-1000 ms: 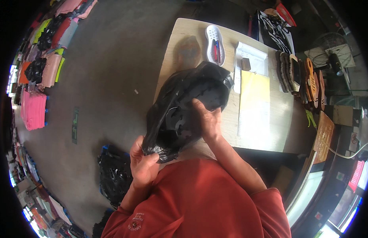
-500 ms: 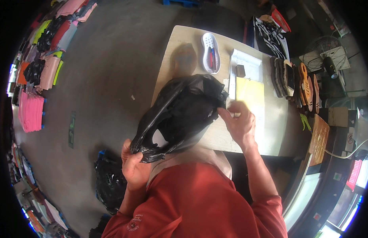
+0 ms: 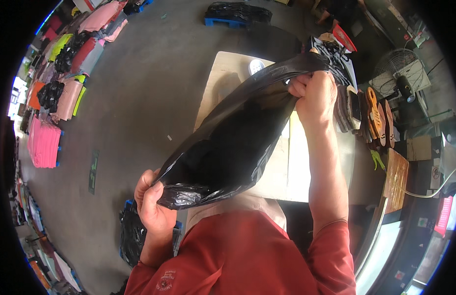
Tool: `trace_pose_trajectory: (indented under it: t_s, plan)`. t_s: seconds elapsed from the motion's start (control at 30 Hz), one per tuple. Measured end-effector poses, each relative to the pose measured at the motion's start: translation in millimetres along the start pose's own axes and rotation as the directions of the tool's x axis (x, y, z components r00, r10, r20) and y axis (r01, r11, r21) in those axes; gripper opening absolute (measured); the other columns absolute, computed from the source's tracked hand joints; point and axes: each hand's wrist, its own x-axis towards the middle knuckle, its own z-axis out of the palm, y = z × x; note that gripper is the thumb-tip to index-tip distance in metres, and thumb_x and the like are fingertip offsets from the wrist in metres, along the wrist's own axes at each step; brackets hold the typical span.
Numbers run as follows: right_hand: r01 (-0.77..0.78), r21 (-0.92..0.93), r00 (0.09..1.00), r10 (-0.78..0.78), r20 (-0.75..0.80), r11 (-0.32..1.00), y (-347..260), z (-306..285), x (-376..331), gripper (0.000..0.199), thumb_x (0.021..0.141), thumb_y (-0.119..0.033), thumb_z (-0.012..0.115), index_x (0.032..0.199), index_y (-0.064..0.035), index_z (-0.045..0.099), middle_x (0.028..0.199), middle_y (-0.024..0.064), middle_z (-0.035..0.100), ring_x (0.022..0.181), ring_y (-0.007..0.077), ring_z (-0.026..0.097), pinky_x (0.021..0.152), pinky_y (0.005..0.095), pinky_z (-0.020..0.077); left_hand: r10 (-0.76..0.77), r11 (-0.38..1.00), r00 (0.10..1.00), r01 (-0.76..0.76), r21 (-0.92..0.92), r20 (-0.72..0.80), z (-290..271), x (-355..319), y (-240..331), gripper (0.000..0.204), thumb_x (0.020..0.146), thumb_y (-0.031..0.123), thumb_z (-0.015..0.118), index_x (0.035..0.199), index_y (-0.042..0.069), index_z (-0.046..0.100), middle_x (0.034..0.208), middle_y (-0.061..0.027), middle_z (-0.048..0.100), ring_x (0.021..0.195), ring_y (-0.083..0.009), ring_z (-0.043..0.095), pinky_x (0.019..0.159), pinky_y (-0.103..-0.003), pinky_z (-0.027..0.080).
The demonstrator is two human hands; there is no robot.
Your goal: The person repeatedly picks up black rubber shoe sole parts, trims their edges with a green-handled tool, and places them into a black plastic bag. They also wipe a white surface and handle a large black rubber sheet.
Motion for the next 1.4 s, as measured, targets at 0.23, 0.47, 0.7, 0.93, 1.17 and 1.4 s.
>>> trace_pose_trajectory:
  t_s: [0.23, 0.47, 0.7, 0.93, 1.17, 1.4]
  plan:
    - [0.153, -0.072, 0.98, -0.141, 0.143, 0.986, -29, 17, -25, 0.022, 0.105, -0.023, 0.061, 0.09, -0.0081, 0.065, 0.071, -0.0008, 0.053, 0.058, 0.0112, 0.05, 0.057, 0.0265, 0.0423, 0.062, 0.995, 0.995, -0.056, -0.077, 0.072, 11, -7, 25, 0.007, 0.095, 0.007, 0.053, 0.091, 0.004, 0.056, 0.096, -0.0095, 0.067, 0.089, -0.014, 0.06, 0.084, -0.03, 0.049]
    - [-0.03, -0.688, 0.966, 0.199, 0.167, 0.725, -1, 12, -36, 0.034, 0.096, -0.02, 0.06, 0.125, -0.0034, 0.066, 0.075, 0.0009, 0.062, 0.061, 0.0101, 0.056, 0.06, 0.025, 0.0468, -0.025, 0.995, 0.998, 0.03, -0.094, 0.056, -11, 33, -20, 0.022, 0.099, 0.003, 0.059, 0.118, 0.0, 0.068, 0.119, -0.0081, 0.07, 0.109, -0.0164, 0.065, 0.098, -0.032, 0.05]
    - [0.351, -0.645, 0.535, 0.42, 0.733, 0.679, -3, 5, -74, 0.077, 0.078, 0.006, 0.076, 0.15, -0.0024, 0.05, 0.118, 0.0094, 0.069, 0.098, 0.0163, 0.068, 0.093, 0.0302, 0.0549, -0.146, 0.989, 0.988, 0.145, -0.01, -0.055, 13, 49, -29, 0.011, 0.104, 0.008, 0.059, 0.109, 0.003, 0.067, 0.106, -0.0008, 0.068, 0.097, -0.0081, 0.06, 0.089, -0.025, 0.046]
    - [0.608, -0.604, 0.562, 0.258, 0.786, 0.516, 38, 9, -111, 0.049, 0.086, 0.002, 0.072, 0.134, 0.0007, 0.062, 0.101, 0.0203, 0.074, 0.09, 0.0307, 0.075, 0.081, 0.0397, 0.0598, -0.211, 0.974, 0.974, 0.216, 0.064, -0.079, 18, 55, -34, 0.008, 0.106, 0.01, 0.06, 0.1, 0.004, 0.062, 0.094, 0.0025, 0.061, 0.084, -0.0039, 0.054, 0.079, -0.022, 0.048]
    - [0.279, -0.642, 0.84, 0.143, 0.524, 0.714, 0, -5, -90, 0.026, 0.093, 0.004, 0.054, 0.112, -0.0007, 0.072, 0.081, 0.0051, 0.069, 0.074, 0.0113, 0.066, 0.069, 0.0257, 0.0523, 0.395, 0.563, 0.861, -0.502, 0.657, 0.319, 13, 68, -37, 0.062, 0.081, 0.012, 0.085, 0.134, -0.002, 0.055, 0.135, -0.016, 0.056, 0.114, -0.0258, 0.059, 0.102, -0.04, 0.049]
    - [0.404, -0.569, 0.827, -0.021, 0.561, 0.716, -12, 0, -93, 0.026, 0.09, 0.002, 0.055, 0.109, -0.0003, 0.073, 0.084, 0.0078, 0.072, 0.076, 0.0135, 0.068, 0.073, 0.0277, 0.054, 0.091, 0.565, 0.794, -0.538, 0.626, 0.601, 57, 70, -80, 0.047, 0.088, 0.015, 0.081, 0.126, 0.001, 0.06, 0.114, -0.0185, 0.067, 0.096, -0.0362, 0.065, 0.087, -0.043, 0.052]
